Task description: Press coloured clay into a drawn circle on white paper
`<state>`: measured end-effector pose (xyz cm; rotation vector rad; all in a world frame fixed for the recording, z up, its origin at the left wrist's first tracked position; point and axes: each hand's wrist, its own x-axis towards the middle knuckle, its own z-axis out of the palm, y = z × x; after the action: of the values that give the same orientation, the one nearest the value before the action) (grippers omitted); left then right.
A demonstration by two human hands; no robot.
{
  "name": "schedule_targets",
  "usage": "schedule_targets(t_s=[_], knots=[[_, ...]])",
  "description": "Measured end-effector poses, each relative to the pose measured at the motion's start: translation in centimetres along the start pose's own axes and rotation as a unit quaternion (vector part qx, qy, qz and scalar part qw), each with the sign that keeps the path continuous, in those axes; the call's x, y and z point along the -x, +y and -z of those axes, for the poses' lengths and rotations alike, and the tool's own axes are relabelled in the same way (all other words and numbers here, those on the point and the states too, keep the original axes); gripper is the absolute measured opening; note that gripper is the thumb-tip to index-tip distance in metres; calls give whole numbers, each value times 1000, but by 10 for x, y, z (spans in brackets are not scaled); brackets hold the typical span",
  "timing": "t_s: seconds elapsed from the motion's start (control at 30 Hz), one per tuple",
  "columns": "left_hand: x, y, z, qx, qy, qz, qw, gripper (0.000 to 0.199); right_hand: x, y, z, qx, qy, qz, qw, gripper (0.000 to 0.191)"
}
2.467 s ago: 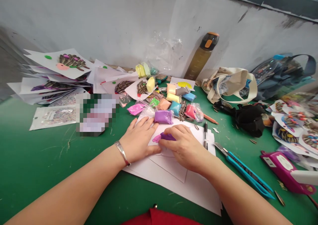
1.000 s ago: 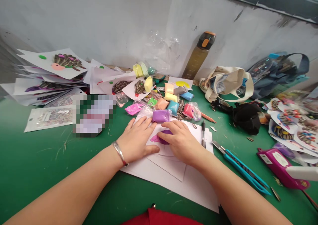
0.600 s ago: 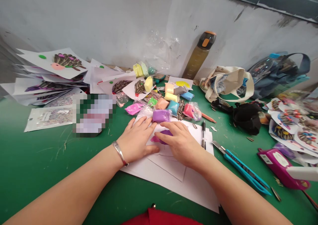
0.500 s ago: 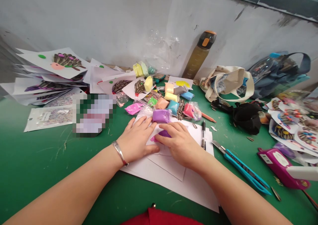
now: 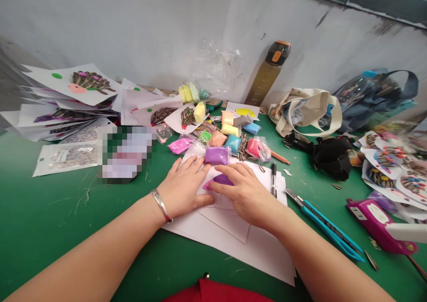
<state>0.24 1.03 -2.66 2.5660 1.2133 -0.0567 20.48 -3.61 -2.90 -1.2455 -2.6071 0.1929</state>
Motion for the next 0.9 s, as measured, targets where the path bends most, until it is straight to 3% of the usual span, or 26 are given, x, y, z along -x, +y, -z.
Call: schedule_targets(t_s=[0.6, 0.9], knots=[[0, 1, 2, 3, -1, 1, 1000, 73, 4, 0, 10, -2, -29, 15, 999, 37], [0, 1, 0, 7, -1, 6, 1000, 76, 7, 5, 11, -14, 12, -10, 1000, 43]])
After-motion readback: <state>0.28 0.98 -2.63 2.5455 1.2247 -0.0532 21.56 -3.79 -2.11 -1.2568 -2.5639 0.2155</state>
